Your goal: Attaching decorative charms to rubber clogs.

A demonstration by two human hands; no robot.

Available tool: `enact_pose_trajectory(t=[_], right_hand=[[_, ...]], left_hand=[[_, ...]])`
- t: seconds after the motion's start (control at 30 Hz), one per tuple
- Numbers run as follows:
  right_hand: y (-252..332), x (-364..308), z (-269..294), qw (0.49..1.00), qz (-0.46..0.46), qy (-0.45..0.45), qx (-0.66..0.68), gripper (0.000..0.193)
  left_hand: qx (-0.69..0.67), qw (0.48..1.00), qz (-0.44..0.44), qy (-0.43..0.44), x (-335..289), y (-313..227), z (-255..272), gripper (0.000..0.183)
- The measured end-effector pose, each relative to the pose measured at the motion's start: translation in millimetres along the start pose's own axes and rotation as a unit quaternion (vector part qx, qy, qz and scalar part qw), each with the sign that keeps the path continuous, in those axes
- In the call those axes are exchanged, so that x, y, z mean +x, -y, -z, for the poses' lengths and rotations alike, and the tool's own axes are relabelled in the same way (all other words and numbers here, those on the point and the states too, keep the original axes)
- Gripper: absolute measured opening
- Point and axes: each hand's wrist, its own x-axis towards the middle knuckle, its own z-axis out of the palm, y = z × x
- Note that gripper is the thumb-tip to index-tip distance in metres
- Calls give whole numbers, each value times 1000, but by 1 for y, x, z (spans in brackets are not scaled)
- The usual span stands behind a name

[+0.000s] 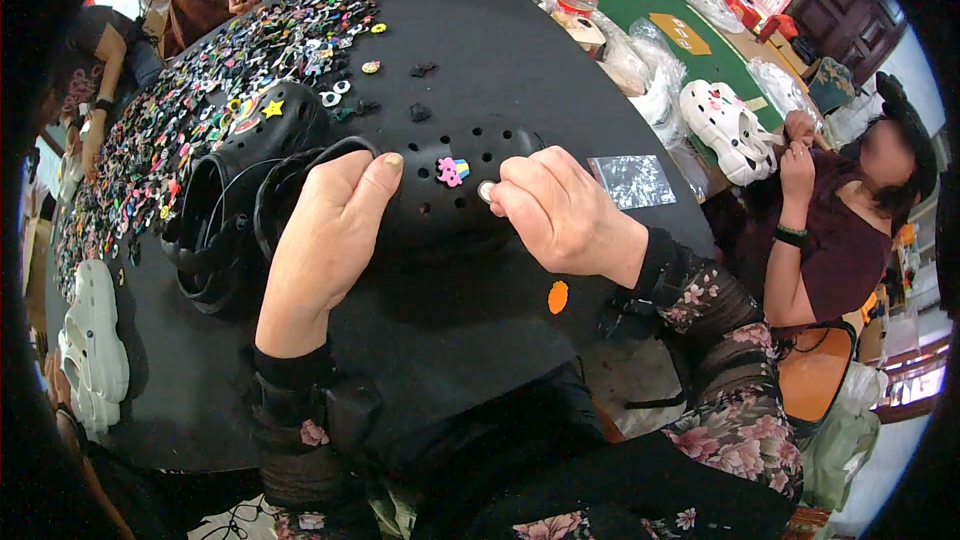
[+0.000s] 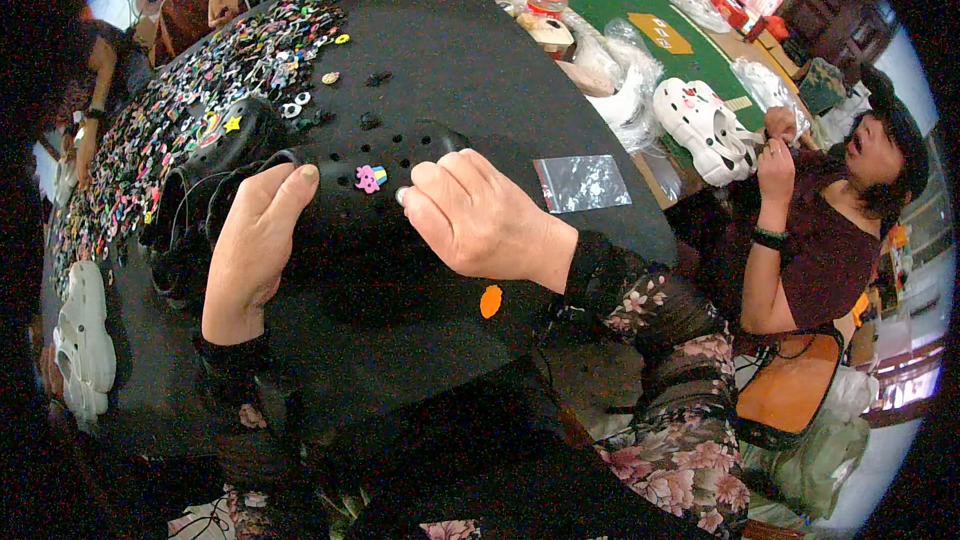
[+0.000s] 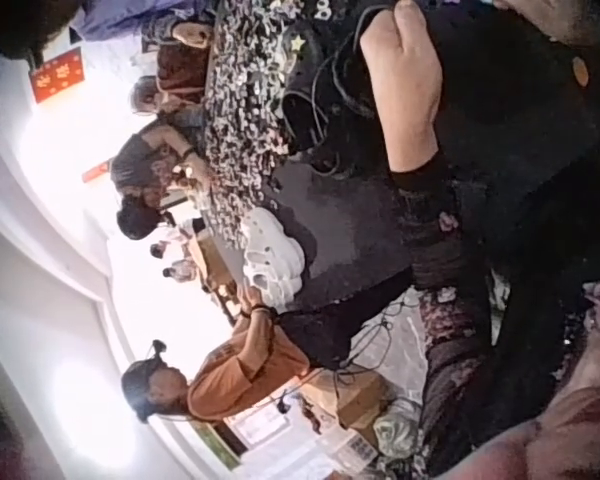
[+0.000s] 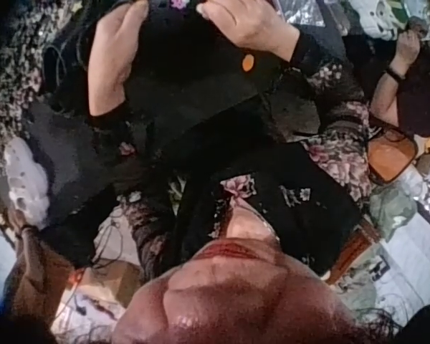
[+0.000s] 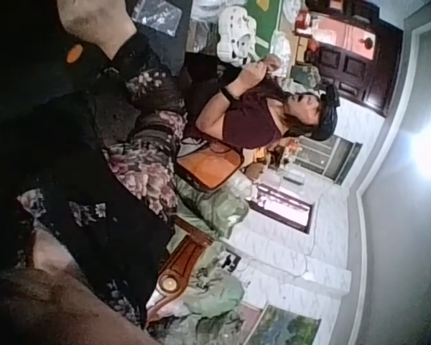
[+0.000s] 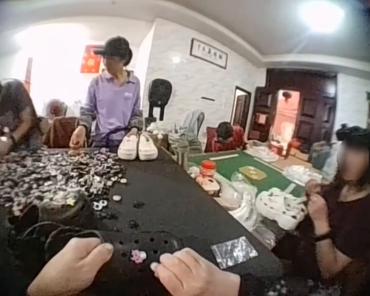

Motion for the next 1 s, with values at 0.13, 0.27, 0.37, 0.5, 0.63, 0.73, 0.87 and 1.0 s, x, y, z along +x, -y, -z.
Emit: enact_pose_trajectory(t=[0.13,0.27,0.37,0.5,0.63,0.73,0.87,1.0], right_hand=[[1,4,-3,998,-54,-7,40,15],[2,10,-2,988,-126,2,95,14],[1,10,-4,983,-149,-4,110,15],[-2,8,-7,972,-186,-7,147,15],[-2,7,-13,964,-209,-18,165,14],[-3,7,-12,966,-201,-8,161,16],[0,7,-5,985,-149,29,86,23],[6,11,4,982,-159,36,99,34]], left_hand=[[16,1000,-18,-6,3,3,0,39],[57,997,-51,-15,6,1,0,40],[62,997,-51,-14,10,1,1,40],[83,995,-48,-17,14,-1,-1,39],[83,995,-47,-24,19,4,-1,39],[82,996,-25,-24,20,3,-1,39],[45,999,1,-17,23,5,-2,41],[48,999,10,-15,25,7,-2,41]])
